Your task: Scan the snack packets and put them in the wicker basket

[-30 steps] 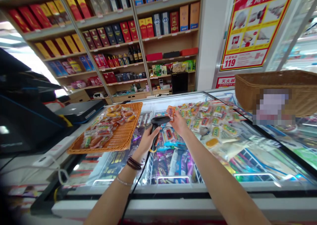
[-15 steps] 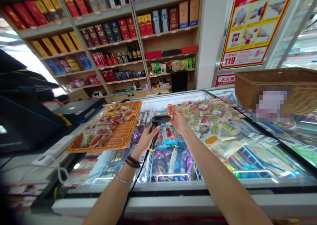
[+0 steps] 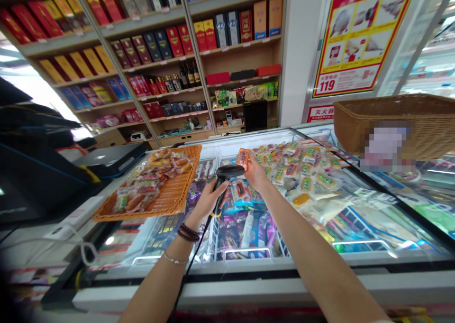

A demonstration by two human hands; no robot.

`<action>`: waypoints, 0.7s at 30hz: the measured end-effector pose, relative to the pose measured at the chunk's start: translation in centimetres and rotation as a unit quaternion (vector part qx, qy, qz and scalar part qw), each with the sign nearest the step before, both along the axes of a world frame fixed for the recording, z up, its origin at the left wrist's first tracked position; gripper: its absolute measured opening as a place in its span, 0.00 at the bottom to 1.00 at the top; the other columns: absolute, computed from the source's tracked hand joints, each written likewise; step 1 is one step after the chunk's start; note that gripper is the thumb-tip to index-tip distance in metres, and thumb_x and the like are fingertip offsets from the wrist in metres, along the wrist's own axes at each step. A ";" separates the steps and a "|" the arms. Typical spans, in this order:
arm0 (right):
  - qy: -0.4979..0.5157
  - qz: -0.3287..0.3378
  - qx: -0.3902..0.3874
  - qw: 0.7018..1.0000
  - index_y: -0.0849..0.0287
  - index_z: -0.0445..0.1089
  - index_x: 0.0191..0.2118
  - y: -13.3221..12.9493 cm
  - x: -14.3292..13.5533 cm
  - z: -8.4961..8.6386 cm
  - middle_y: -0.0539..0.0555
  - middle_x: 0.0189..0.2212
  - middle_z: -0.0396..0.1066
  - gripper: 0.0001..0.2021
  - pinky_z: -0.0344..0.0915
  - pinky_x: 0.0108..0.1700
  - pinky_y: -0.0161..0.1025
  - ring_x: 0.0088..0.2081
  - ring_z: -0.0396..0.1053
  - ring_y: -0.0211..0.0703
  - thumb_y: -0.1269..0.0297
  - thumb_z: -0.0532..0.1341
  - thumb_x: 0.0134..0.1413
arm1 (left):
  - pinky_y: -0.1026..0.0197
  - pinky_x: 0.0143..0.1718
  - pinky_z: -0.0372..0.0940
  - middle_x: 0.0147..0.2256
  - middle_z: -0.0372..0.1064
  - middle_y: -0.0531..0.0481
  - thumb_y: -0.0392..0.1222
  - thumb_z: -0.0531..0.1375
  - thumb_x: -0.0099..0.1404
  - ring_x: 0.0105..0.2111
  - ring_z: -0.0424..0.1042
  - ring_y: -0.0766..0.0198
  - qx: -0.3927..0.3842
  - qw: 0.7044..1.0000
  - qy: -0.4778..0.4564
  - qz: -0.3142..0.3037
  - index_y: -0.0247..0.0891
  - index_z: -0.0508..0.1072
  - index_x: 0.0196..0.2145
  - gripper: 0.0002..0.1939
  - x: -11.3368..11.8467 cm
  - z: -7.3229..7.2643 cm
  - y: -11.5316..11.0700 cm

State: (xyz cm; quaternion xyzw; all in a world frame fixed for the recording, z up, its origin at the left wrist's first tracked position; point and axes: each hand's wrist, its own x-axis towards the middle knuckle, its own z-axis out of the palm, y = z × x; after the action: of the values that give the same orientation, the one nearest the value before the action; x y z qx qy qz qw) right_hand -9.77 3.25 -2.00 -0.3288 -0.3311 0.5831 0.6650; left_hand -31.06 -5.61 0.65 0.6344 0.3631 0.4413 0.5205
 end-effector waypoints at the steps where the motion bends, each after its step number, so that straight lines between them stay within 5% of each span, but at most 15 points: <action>1: 0.013 -0.001 -0.007 1.000 0.48 0.82 0.46 0.0 0.0 0.0 0.57 0.48 0.90 0.16 0.79 0.71 0.57 0.62 0.85 0.60 0.42 0.66 0.75 | 0.62 0.21 0.55 0.21 0.66 0.56 0.77 0.74 0.65 0.16 0.61 0.68 -0.001 1.000 0.004 -0.003 0.43 0.71 0.30 0.35 0.0 0.0 0.1; 11: 0.044 -0.010 0.002 0.999 0.47 0.84 0.46 0.4 0.1 0.3 0.54 0.42 0.90 0.13 0.83 0.63 0.53 0.57 0.86 0.58 0.45 0.68 0.76 | 0.62 0.21 0.57 0.24 0.67 0.57 0.77 0.77 0.62 0.17 0.62 0.69 -0.021 1.000 -0.014 0.000 0.42 0.73 0.33 0.35 0.0 0.0 0.1; 21: 0.053 -0.136 0.021 0.989 0.49 0.72 0.36 -0.1 7.8 6.4 0.48 0.30 0.76 0.19 0.86 0.52 0.42 0.36 0.79 0.44 0.44 0.69 0.78 | 0.64 0.20 0.58 0.24 0.69 0.54 0.80 0.80 0.53 0.19 0.64 0.69 -0.060 0.991 -0.115 0.018 0.42 0.72 0.30 0.40 4.5 1.6 3.1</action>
State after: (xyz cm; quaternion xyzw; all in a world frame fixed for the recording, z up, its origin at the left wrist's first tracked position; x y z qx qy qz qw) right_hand -1.99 3.15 4.37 -0.3258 -0.2599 0.4970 0.7612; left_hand -26.56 -2.49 2.30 0.5406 0.3378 0.4982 0.5878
